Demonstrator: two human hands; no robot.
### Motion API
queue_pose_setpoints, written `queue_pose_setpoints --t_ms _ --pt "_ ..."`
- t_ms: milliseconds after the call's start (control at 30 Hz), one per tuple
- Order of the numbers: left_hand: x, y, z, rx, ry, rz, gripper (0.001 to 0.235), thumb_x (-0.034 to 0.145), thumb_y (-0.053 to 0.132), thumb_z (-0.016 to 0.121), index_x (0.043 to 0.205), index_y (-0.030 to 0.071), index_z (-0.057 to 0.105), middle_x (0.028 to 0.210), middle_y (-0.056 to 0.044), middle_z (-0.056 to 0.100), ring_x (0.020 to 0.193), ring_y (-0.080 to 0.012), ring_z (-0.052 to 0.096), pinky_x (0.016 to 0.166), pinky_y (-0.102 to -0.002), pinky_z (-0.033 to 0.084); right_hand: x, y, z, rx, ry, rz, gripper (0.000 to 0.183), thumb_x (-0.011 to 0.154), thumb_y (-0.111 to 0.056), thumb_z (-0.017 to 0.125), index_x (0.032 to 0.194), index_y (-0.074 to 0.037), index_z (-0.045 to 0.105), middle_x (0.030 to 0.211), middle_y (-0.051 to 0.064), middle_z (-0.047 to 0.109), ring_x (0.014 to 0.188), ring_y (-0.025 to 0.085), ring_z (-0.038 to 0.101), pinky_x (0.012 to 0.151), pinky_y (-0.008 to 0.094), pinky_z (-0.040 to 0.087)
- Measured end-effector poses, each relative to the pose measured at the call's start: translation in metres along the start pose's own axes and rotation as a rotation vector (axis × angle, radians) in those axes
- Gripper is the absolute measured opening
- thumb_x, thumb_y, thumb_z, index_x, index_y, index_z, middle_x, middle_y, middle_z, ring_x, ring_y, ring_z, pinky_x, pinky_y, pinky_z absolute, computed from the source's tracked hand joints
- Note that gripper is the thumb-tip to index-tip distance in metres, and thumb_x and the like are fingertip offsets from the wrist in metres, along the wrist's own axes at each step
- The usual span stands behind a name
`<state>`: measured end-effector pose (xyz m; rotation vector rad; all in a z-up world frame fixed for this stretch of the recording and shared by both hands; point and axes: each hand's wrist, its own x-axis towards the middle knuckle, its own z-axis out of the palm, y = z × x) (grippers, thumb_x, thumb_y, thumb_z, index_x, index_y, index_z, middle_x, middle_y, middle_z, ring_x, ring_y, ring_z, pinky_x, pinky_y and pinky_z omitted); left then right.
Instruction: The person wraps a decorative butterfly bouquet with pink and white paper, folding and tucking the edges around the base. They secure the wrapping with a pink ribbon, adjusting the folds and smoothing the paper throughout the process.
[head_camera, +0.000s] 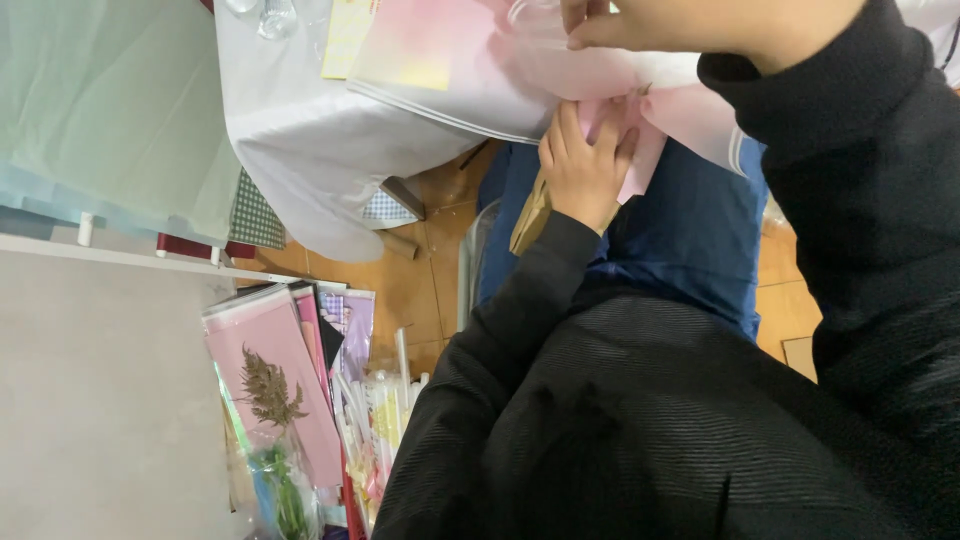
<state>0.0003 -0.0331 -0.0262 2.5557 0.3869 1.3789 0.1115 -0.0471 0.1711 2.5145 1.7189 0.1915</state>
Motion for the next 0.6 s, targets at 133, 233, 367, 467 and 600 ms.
queue_pose_setpoints --t_ms 133,233,367,467,600 --pt "0.003 0.001 -0.004 -0.013 -0.019 0.003 0.040 0.100 0.044 0.070 0.133 0.029 0.053 0.132 -0.023 0.058 0.120 -0.0403 0.065 0.092 -0.049 0.057 -0.009 0.006 -0.005 0.025 0.053 -0.024 0.024 0.103 -0.038 0.072 0.109 -0.015 0.072 0.084 0.010 0.068 0.073 0.032 0.071 0.068 0.040 0.056" --pt "-0.004 -0.005 0.023 -0.004 0.146 0.030 0.042 0.098 0.053 0.057 0.132 0.028 0.056 0.134 -0.023 0.059 0.122 -0.0376 0.064 0.098 -0.047 0.049 -0.016 0.009 -0.013 0.038 0.090 -0.047 0.026 0.105 -0.042 0.071 0.101 -0.017 0.075 0.074 0.009 0.068 0.069 0.032 0.072 0.067 0.040 0.055" --pt "-0.002 -0.005 0.018 0.002 0.138 0.039 0.037 0.098 0.053 0.057 0.126 0.028 0.057 0.132 -0.022 0.059 0.122 -0.0376 0.064 0.097 -0.047 0.049 -0.060 0.006 -0.028 0.049 0.129 -0.063 0.031 0.108 -0.046 0.071 0.094 -0.019 0.077 0.064 0.008 0.067 0.065 0.031 0.072 0.066 0.040 0.054" --pt "0.001 -0.003 0.009 -0.027 0.115 0.056 0.031 0.095 0.048 0.062 0.116 0.025 0.059 0.132 -0.024 0.059 0.122 -0.0386 0.063 0.095 -0.048 0.049 -0.147 -0.012 -0.044 0.089 0.312 0.043 0.020 0.115 -0.036 0.075 0.112 -0.017 0.079 0.088 0.008 0.066 0.085 0.032 0.067 0.083 0.043 0.052" --pt "0.001 -0.009 0.019 0.001 0.153 0.065 0.040 0.103 0.053 0.049 0.134 0.029 0.055 0.129 -0.023 0.060 0.119 -0.0385 0.064 0.092 -0.047 0.049 -0.192 -0.083 -0.008 0.342 0.509 0.283 0.020 0.113 -0.025 0.074 0.132 -0.020 0.078 0.113 0.001 0.067 0.104 0.026 0.066 0.091 0.040 0.053"
